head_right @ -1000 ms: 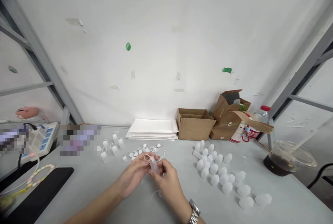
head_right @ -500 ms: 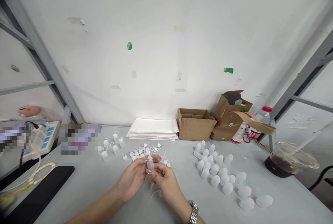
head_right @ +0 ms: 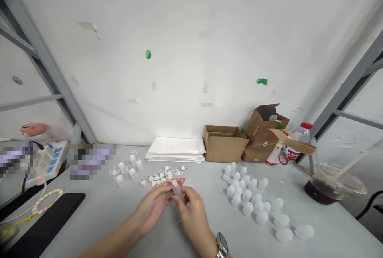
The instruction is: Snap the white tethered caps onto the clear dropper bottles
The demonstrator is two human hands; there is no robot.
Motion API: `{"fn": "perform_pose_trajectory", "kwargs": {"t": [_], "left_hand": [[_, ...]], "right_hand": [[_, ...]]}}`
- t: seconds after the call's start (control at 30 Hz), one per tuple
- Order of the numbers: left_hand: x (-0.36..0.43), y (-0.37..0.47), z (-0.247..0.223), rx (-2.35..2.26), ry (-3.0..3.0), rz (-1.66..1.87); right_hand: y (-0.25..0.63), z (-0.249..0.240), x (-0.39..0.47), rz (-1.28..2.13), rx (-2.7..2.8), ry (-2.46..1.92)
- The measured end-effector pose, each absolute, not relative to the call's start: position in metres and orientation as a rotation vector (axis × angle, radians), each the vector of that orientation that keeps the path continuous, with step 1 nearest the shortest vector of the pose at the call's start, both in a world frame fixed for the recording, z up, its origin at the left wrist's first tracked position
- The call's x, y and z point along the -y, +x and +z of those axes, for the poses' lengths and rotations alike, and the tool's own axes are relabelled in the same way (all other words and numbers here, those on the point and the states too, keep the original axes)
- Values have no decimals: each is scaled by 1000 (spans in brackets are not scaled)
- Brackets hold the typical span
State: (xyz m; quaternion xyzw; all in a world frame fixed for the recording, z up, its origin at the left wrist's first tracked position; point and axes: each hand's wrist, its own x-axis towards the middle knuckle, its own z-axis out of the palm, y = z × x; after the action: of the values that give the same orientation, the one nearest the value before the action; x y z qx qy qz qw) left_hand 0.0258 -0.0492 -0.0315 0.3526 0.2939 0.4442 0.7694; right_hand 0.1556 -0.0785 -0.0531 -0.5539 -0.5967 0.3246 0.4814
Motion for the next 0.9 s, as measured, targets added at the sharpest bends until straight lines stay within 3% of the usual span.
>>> {"fn": "perform_pose_trajectory", "kwargs": {"t": [0.27, 0.9], "left_hand": [[46, 24, -30, -684, 774, 929], [41, 23, -36, -590, 571, 799]], "right_hand": [[157, -50, 67, 1354, 1223, -1074], [159, -39, 73, 1728, 1018, -735]]}}
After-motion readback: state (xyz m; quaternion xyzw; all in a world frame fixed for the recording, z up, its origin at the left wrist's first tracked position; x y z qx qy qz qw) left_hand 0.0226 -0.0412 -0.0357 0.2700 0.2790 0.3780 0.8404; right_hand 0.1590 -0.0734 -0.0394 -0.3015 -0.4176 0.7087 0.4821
